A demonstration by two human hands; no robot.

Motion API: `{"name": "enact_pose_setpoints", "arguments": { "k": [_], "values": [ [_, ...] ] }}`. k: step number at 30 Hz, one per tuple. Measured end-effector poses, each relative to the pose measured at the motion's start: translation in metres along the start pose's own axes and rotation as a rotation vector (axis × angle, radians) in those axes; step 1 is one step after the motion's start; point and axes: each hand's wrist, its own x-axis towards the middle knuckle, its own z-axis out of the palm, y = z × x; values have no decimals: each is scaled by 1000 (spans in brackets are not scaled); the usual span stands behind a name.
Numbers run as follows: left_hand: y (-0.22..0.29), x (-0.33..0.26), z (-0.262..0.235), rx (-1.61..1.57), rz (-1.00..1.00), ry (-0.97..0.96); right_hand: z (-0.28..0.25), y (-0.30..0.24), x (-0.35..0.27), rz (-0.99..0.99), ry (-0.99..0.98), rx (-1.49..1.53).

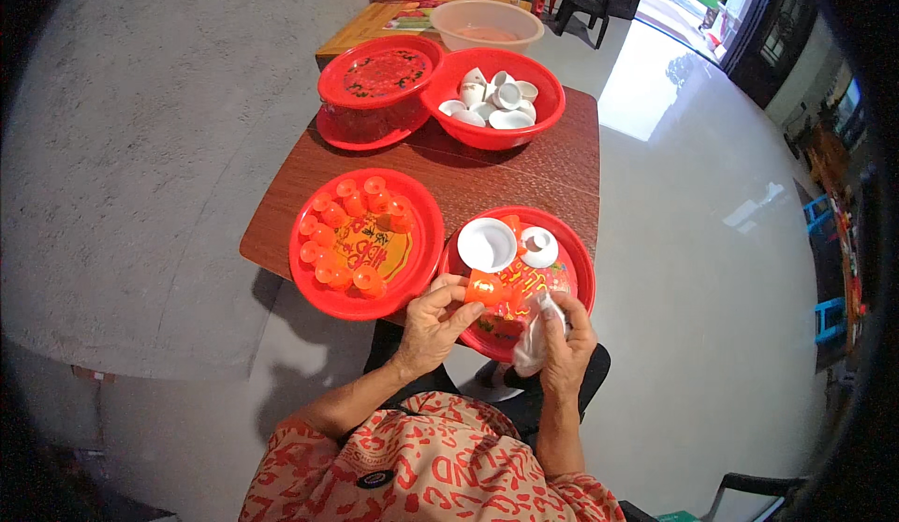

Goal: The person sits on the floor and wipes small orange plastic containers with a white cloth. They pick up each container from a red tray, wipe it thoroughly, and place it back on the tray.

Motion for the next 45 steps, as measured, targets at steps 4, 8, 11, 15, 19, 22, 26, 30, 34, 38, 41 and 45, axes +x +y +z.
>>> {"name": "enact_pose_setpoints", "arguments": {
  "k": [4,8,11,15,19,22,26,30,34,38,41,45],
  "values": [
    [-12,-5,-6,122,-15,-27,-5,0,14,-495,17,-884],
    [-27,-8,-3,155,19,-14,-6,11,18,-456,-111,-1145],
    [-18,-8,0,157,6,-3,-8,4,15,-502,-161,-1329],
    [-6,-7,1,-64,-166,-37,-9,-17,13,-498,-227,-893],
    [-9,-8,2,-259,-298,-69,3,-21,7,-123,-347,-180],
    [-12,-8,6,-490,-469,-128,8,-16,2,-201,-294,-140],
    [-16,-15,-11,-466,-452,-169,23,-2,0,-22,-254,103],
    [11,-17,-15,-261,-371,21,39,-3,4,-62,-278,75],
    [34,-8,-47,688,144,333,69,-18,20,-300,-298,-210],
    [43,4,-93,1094,123,332,104,-20,44,-585,-364,-545],
    [40,13,-112,1222,94,235,127,0,60,-694,-352,-747],
    [33,16,-120,1342,71,92,147,12,66,-654,-408,-952]
  ]
}}
